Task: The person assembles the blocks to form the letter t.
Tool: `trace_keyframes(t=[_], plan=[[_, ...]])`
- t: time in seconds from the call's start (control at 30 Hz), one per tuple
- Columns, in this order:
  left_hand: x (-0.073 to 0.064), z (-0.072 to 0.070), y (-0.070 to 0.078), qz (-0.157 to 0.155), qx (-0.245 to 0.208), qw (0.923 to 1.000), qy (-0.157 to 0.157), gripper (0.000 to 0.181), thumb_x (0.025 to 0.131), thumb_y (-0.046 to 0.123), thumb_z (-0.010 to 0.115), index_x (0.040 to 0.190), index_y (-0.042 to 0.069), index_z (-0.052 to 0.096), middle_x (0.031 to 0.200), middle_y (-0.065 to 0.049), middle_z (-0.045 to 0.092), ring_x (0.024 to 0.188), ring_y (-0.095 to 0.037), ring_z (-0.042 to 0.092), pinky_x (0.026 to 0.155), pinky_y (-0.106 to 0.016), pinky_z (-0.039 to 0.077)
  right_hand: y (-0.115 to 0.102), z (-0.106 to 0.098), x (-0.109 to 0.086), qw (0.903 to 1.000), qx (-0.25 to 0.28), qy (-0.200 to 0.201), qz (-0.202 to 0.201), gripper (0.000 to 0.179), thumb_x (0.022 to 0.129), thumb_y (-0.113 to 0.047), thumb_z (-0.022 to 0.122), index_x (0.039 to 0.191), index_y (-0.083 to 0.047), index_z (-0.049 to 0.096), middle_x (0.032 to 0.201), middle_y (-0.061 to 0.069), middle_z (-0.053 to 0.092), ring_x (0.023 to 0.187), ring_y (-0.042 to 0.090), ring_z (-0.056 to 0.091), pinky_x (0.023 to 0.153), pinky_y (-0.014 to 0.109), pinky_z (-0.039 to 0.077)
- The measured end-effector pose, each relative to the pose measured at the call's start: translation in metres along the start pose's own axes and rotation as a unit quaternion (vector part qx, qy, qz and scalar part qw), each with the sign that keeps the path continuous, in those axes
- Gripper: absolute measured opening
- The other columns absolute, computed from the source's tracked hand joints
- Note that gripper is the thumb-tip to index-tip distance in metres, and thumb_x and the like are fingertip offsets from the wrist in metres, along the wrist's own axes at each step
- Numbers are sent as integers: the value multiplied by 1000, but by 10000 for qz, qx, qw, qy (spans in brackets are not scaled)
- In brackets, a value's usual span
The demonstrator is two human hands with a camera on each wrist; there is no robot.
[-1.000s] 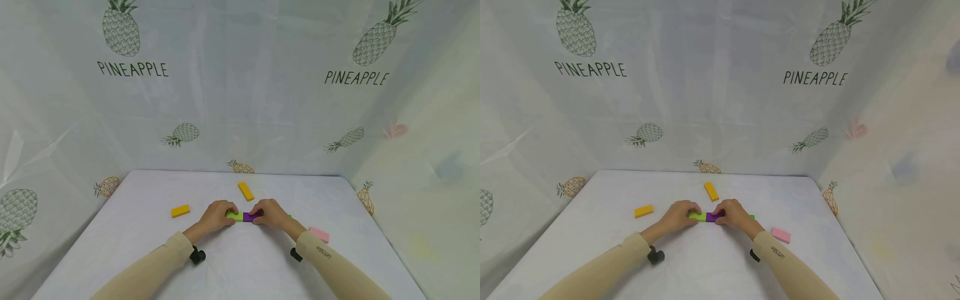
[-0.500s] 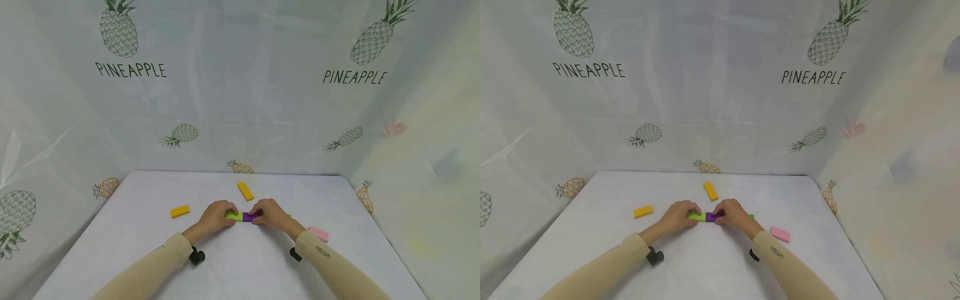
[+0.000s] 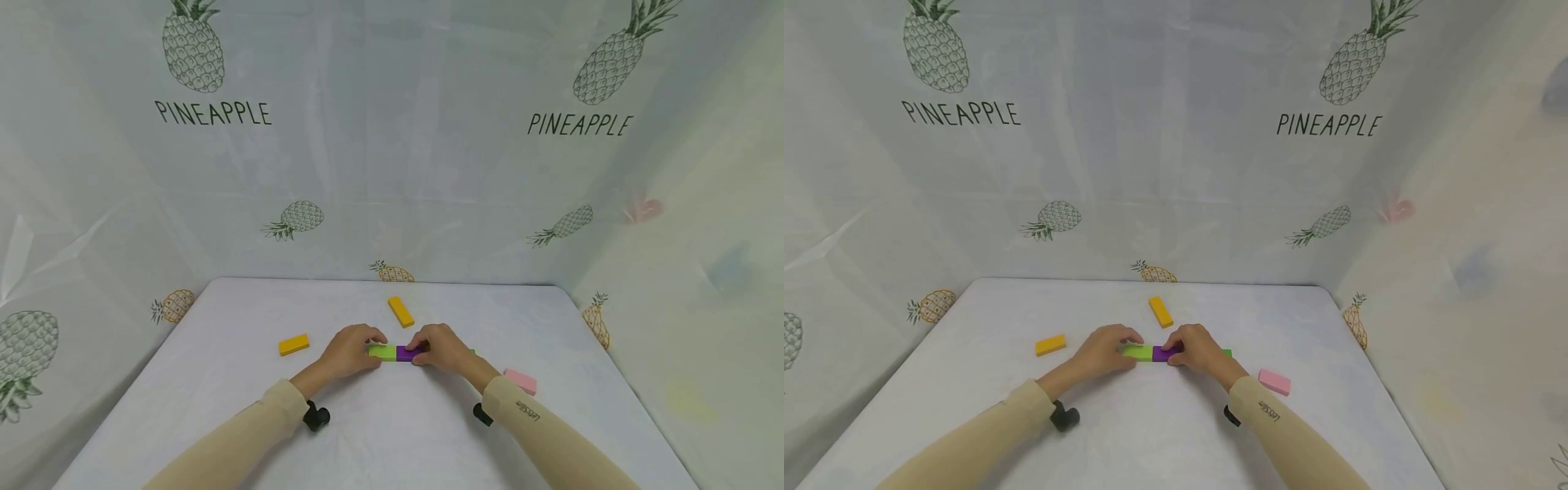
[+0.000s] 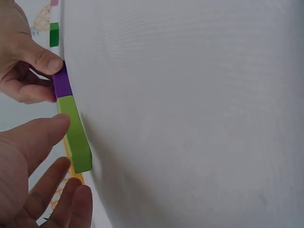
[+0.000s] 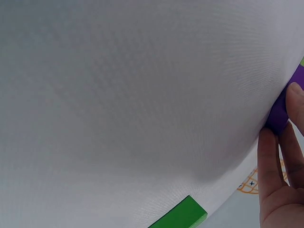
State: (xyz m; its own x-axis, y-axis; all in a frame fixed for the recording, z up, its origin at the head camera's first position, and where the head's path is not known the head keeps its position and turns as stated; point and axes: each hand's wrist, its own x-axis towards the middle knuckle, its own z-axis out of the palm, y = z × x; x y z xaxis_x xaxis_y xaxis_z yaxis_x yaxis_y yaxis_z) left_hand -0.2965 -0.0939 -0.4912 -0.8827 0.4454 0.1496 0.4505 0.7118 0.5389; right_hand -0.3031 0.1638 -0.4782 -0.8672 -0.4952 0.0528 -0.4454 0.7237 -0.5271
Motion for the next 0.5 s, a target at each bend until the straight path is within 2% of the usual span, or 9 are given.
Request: trace_keyframes(t=[0.2,0.5], plan=[[-3,-4,-4,-125,-40,9999,9,38,87,22,90,122,25,76,123,5,73,111,-20,65,100,-47,53,1,0,0,10000,12,-15,-10,18,90,-11,86,107,-15,84,102,-2,76,92,13,62,91,39,56],[-9,-14,-13,-99,-146,9998,138,43,86,18,90,126,23,75,126,5,73,112,-22,65,100,-48,52,-1,-1,-1,10000,37,-25,31,18,90,-9,86,107,-14,84,104,1,76,94,15,63,94,42,57]])
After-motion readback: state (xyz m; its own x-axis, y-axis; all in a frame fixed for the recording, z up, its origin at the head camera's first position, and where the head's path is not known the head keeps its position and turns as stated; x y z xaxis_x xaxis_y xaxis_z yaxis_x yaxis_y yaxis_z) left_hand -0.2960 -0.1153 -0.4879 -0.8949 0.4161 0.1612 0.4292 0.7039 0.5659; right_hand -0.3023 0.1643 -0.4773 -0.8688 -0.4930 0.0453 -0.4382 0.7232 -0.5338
